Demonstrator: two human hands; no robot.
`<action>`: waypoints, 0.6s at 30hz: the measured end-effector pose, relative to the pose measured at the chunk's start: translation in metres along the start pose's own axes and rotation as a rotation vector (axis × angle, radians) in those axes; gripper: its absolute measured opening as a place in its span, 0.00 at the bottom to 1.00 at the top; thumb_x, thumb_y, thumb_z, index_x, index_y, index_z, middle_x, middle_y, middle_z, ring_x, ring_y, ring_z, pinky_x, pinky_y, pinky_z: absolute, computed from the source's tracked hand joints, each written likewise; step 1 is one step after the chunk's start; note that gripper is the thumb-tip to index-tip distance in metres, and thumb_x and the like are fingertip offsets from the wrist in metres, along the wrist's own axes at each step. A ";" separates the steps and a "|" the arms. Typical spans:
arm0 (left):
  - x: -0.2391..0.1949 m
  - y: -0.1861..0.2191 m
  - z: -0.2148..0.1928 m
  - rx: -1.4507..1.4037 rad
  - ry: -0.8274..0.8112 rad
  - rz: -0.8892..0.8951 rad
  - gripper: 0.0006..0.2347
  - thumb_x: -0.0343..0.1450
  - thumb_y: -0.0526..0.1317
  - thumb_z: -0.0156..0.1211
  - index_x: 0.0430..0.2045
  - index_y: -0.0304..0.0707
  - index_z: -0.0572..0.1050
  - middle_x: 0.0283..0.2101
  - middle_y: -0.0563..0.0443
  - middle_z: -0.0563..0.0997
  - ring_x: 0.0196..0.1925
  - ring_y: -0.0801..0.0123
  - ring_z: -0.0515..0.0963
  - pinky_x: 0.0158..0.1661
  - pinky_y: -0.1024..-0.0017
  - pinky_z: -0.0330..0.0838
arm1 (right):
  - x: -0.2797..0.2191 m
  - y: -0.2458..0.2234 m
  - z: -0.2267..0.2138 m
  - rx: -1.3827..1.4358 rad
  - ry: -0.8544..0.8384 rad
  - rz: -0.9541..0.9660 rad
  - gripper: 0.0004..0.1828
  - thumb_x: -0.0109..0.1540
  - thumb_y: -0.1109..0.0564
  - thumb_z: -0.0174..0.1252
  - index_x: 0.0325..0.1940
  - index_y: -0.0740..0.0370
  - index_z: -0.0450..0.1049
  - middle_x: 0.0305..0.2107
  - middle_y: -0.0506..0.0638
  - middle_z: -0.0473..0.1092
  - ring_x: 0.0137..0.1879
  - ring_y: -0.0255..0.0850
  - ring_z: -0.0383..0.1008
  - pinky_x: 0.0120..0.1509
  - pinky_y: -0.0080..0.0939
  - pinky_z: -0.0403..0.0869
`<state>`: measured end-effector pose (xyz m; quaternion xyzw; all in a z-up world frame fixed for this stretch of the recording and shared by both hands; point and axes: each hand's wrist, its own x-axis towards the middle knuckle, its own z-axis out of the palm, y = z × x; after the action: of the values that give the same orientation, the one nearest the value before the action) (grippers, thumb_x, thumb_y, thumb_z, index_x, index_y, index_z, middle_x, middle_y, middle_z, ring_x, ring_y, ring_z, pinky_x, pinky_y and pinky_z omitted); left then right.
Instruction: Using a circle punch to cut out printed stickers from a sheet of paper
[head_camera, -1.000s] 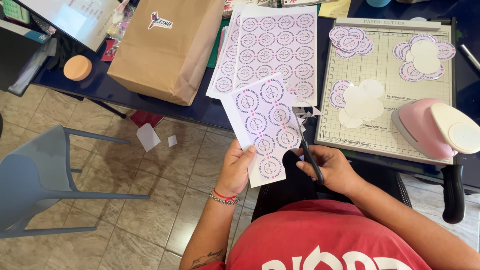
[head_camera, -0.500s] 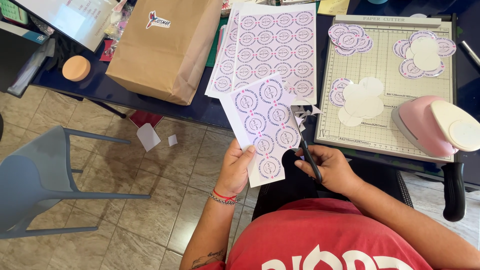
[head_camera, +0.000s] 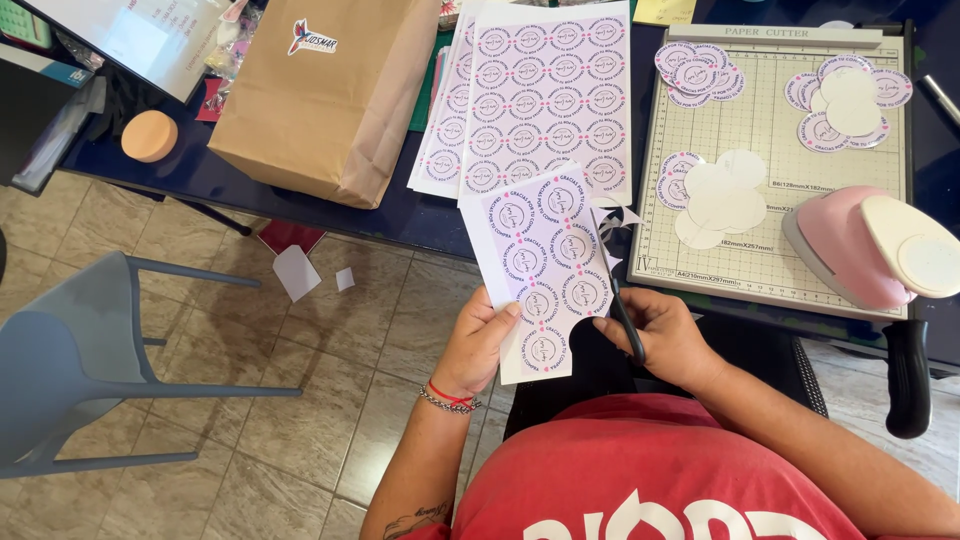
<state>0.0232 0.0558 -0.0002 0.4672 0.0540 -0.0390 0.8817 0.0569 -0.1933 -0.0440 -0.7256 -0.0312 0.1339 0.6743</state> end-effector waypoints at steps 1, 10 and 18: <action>0.000 -0.001 0.000 0.000 0.002 -0.001 0.06 0.74 0.29 0.52 0.44 0.30 0.70 0.39 0.33 0.83 0.38 0.58 0.85 0.39 0.59 0.83 | 0.000 0.002 -0.001 -0.010 0.007 -0.002 0.14 0.53 0.64 0.71 0.42 0.71 0.82 0.13 0.56 0.73 0.22 0.38 0.76 0.29 0.33 0.73; -0.005 -0.005 -0.001 -0.030 -0.040 -0.059 0.07 0.74 0.29 0.52 0.45 0.28 0.70 0.39 0.30 0.82 0.38 0.55 0.85 0.39 0.56 0.83 | 0.001 -0.032 0.015 0.021 0.031 0.005 0.18 0.51 0.64 0.73 0.44 0.69 0.82 0.16 0.57 0.74 0.25 0.39 0.77 0.32 0.35 0.76; -0.008 -0.013 -0.005 -0.051 -0.031 -0.062 0.08 0.74 0.29 0.52 0.46 0.28 0.69 0.40 0.29 0.82 0.39 0.52 0.85 0.39 0.54 0.83 | 0.002 -0.010 0.011 -0.002 0.033 0.020 0.17 0.51 0.64 0.73 0.44 0.68 0.82 0.17 0.57 0.75 0.25 0.39 0.77 0.33 0.36 0.76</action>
<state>0.0136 0.0525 -0.0128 0.4421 0.0557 -0.0722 0.8923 0.0572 -0.1814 -0.0354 -0.7286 -0.0131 0.1285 0.6726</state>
